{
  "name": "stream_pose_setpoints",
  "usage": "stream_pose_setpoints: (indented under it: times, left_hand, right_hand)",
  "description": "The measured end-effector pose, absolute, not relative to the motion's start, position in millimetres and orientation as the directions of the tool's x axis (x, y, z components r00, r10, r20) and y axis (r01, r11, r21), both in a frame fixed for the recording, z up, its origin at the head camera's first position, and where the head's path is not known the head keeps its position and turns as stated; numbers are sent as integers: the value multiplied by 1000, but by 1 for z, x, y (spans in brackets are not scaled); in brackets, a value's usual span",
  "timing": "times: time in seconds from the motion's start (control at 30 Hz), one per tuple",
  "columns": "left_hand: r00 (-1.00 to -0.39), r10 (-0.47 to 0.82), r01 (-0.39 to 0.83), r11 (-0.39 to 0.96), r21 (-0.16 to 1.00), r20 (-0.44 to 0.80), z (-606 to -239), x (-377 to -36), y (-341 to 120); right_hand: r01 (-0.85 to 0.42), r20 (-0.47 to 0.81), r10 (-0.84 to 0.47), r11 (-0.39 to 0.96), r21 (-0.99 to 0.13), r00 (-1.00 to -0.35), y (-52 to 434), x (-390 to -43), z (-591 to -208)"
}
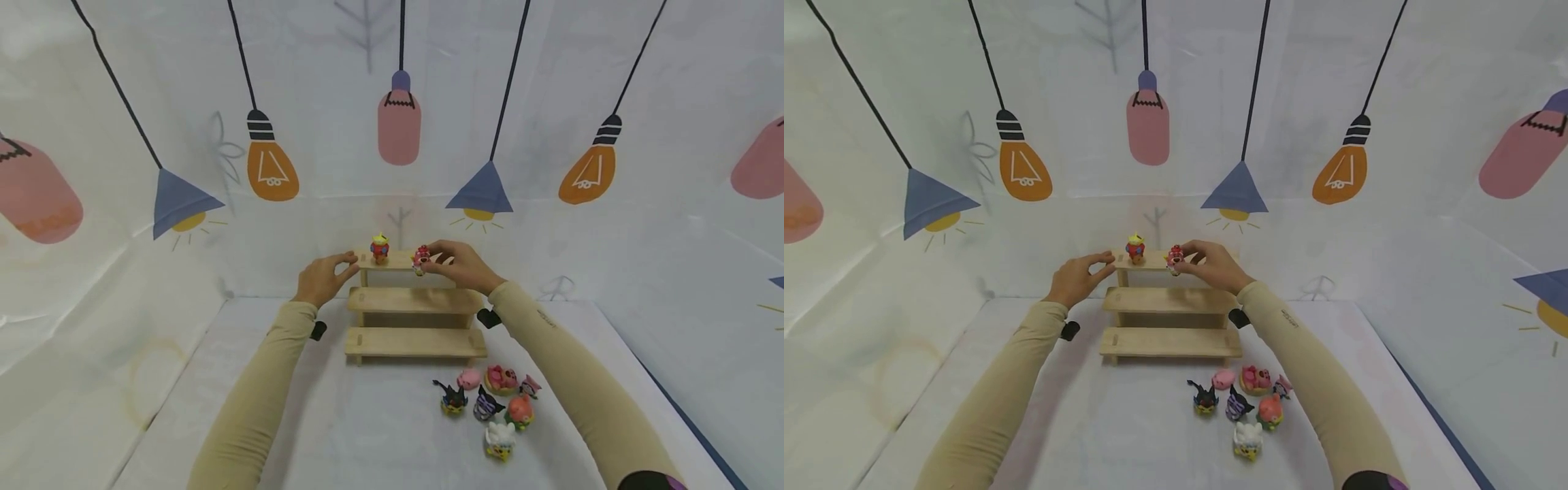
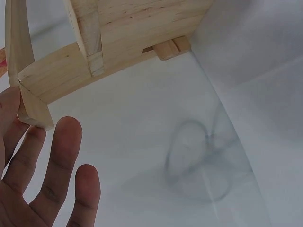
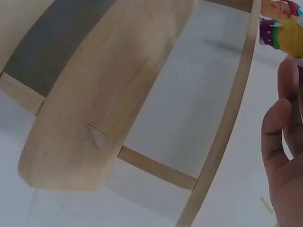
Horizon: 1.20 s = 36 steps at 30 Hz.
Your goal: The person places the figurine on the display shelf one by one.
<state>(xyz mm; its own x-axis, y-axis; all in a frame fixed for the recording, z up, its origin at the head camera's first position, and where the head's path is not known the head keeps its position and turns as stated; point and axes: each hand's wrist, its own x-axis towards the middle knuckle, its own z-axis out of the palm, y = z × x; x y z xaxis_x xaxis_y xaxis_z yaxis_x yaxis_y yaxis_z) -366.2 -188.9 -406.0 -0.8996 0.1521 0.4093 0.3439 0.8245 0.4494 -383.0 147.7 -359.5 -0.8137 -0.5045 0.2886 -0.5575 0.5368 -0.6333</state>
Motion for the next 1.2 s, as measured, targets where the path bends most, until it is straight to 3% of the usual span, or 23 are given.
stream_pose_setpoints:
  times: [0.5, 1.2]
  left_hand:
    - [-904, 151, 336, 828, 449, 399, -407, -367, -188]
    - [-901, 145, 339, 824, 455, 408, -407, -365, -187]
  right_hand:
    - [-490, 277, -423, 565, -664, -863, 138, -404, -358]
    - [-412, 216, -395, 524, -745, -893, 133, -404, -361]
